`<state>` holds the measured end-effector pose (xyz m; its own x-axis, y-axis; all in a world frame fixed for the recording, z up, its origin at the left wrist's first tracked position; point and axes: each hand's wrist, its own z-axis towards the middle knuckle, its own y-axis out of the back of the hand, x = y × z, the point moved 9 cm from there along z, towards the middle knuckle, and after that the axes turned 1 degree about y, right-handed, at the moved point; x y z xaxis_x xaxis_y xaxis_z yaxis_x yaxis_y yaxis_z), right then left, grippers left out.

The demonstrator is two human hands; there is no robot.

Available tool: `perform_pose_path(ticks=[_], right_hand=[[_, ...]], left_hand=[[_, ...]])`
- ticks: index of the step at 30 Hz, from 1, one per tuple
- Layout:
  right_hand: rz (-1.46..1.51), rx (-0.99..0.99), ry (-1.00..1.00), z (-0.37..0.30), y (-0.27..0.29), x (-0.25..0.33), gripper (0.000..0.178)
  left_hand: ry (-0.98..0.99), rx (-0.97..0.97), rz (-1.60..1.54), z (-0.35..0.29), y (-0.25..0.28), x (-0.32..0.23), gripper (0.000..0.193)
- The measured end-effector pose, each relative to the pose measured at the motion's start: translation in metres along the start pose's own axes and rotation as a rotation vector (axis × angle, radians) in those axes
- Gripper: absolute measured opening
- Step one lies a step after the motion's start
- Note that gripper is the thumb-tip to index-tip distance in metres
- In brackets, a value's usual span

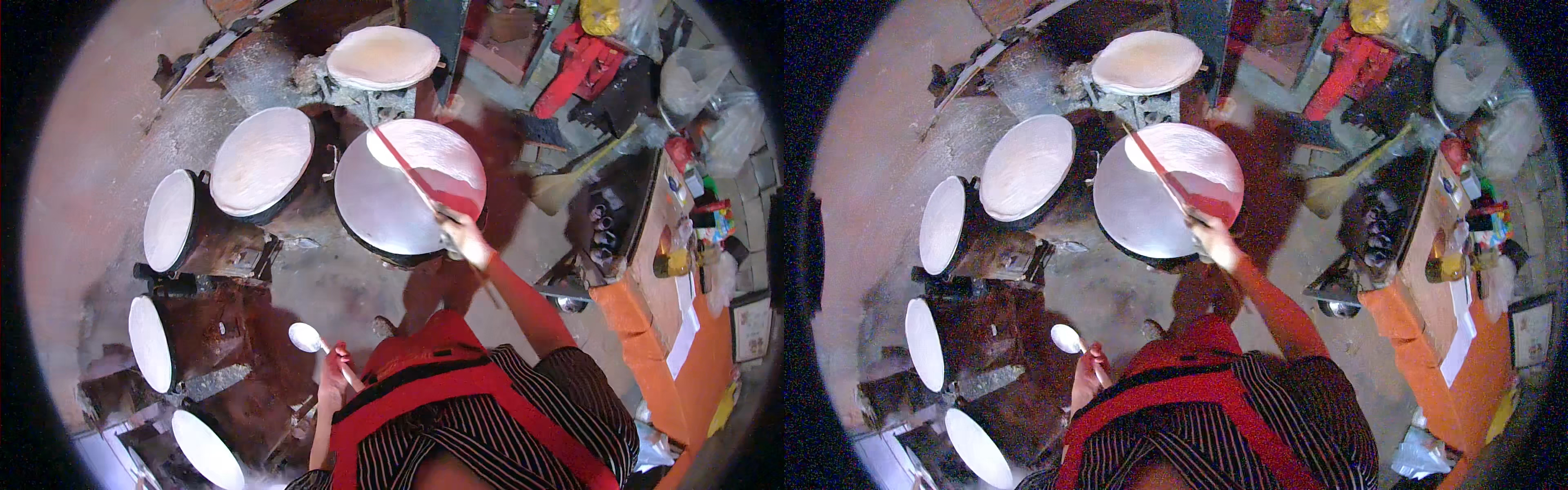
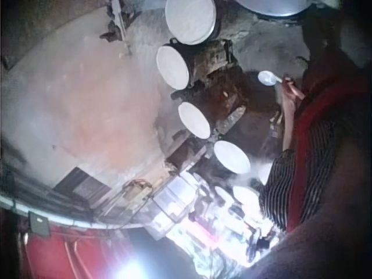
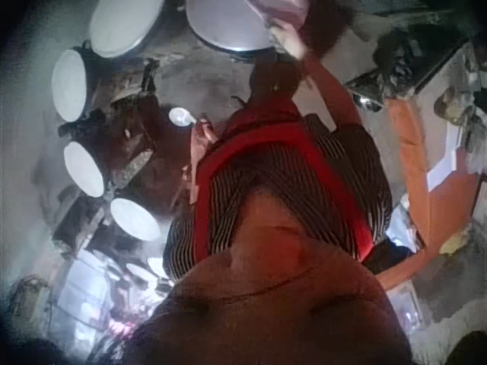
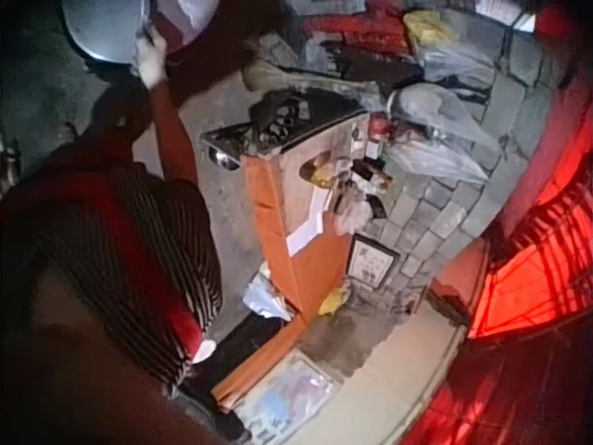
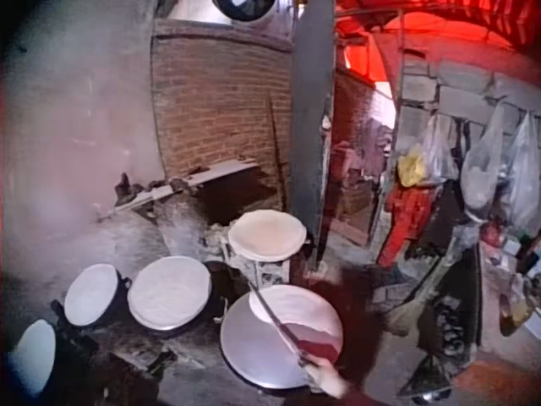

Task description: The person scoops batter with a ladle, spreads it across circular hot plates using a stick, and removes the cooked thin wrappers to stack them.

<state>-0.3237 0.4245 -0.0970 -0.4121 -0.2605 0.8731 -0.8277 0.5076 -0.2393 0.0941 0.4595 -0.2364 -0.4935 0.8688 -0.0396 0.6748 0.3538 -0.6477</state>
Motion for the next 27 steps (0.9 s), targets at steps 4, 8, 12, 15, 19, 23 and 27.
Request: perform_pose_path(ticks=[4, 8, 12, 15, 19, 23, 27], right_hand=[[0.033, -0.222, 0.179, 0.002, 0.078, -0.001, 0.024], [-0.381, -0.183, 0.291, 0.058, 0.078, 0.005, 0.032], [-0.494, 0.031, 0.464, 0.09, 0.035, 0.012, 0.036], [-0.648, 0.195, 0.413, 0.061, 0.037, 0.021, 0.036], [-0.357, 0.401, -0.161, 0.026, 0.075, 0.027, 0.037], [-0.376, -0.019, 0.117, 0.079, 0.125, 0.048, 0.029], [-0.572, 0.244, 0.104, 0.095, 0.084, 0.036, 0.034]], left_hand=[[-0.081, -0.116, -0.062, -0.004, -0.024, 0.026, 0.016], [-0.234, -0.285, 0.008, -0.011, -0.028, 0.043, 0.016], [-0.315, -0.284, -0.169, -0.032, -0.067, 0.081, 0.006], [-0.39, -0.274, -0.175, -0.039, -0.065, 0.103, 0.007], [-0.326, -0.15, -0.287, -0.037, -0.058, 0.111, 0.01], [-0.154, -0.001, -0.442, -0.036, -0.074, 0.121, 0.019], [-0.521, 0.016, 0.101, -0.067, -0.119, 0.119, 0.032]])
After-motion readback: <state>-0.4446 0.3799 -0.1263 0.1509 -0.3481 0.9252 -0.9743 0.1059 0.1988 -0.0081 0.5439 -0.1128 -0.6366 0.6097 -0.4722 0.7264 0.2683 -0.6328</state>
